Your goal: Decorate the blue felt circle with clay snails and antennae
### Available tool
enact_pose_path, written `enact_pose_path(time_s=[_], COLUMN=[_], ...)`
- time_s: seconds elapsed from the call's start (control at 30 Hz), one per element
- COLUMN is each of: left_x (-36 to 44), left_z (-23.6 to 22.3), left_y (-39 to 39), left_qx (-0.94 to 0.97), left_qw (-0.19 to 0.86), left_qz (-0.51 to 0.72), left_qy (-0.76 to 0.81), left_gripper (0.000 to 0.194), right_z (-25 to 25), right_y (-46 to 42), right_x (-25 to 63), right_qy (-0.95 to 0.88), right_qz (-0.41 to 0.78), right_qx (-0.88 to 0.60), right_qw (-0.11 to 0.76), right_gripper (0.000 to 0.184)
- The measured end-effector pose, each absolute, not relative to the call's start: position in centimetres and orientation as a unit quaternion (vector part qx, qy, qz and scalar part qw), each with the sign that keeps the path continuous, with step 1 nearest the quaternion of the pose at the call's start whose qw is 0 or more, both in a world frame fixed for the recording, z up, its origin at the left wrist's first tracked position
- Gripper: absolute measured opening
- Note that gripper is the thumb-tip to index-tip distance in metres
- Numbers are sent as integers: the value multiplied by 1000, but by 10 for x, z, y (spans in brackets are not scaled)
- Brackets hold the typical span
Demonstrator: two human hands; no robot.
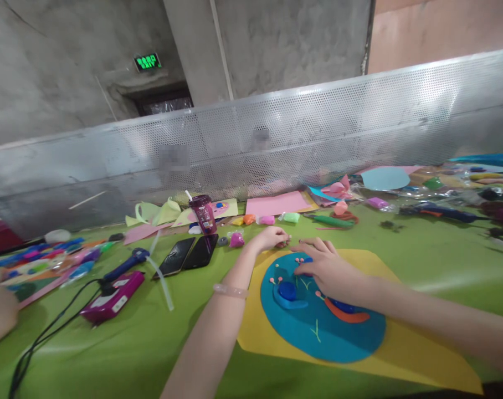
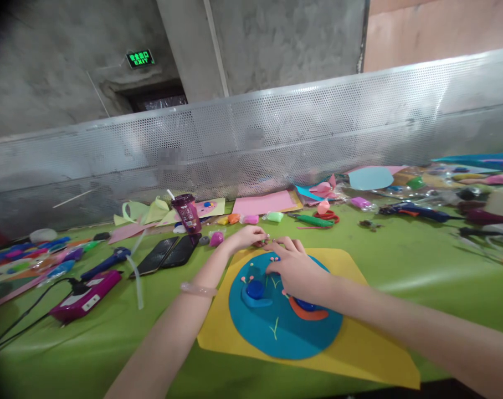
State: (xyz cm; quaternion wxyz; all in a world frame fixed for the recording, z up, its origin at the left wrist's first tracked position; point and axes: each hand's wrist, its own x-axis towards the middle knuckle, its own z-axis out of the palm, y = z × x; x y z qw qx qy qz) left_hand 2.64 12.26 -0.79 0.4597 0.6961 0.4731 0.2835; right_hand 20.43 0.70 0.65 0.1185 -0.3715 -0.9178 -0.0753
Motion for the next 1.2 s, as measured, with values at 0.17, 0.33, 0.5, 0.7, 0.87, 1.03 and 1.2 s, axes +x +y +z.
enact_pose_path(time_s=[0.17, 0.33, 0.5, 0.7, 0.87, 1.03, 1.2], left_x=[27, 27, 27, 25, 24, 24, 25], left_z=[-4, -2, -1, -4, -8, -8, -7], left_y=[119, 116, 117, 120, 123, 123, 122], left_qx=[691, 684, 683, 705, 710, 708, 705], left_qw=[460, 465, 465, 452, 460, 456, 453], left_qz=[281, 279, 279, 272, 275, 276, 275], left_qy=[481, 487, 490, 474, 456, 464, 472], left_gripper=[11, 13, 14, 13, 13, 17, 14], right_z=[7, 11, 13, 14, 12, 12, 12], right_y=[4, 0, -2, -4, -7, -5, 0], right_x=[203, 203, 204, 203, 203, 203, 203], right_qy=[-921, -923, -926, -926, -930, -925, -920], right_qz=[-78, -71, -82, -88, -89, -99, -107], right_qx=[-363, -360, -354, -345, -337, -342, -350], right_qw=[121, 111, 108, 124, 115, 130, 139], right_gripper=[41, 37, 33, 29, 31, 29, 30])
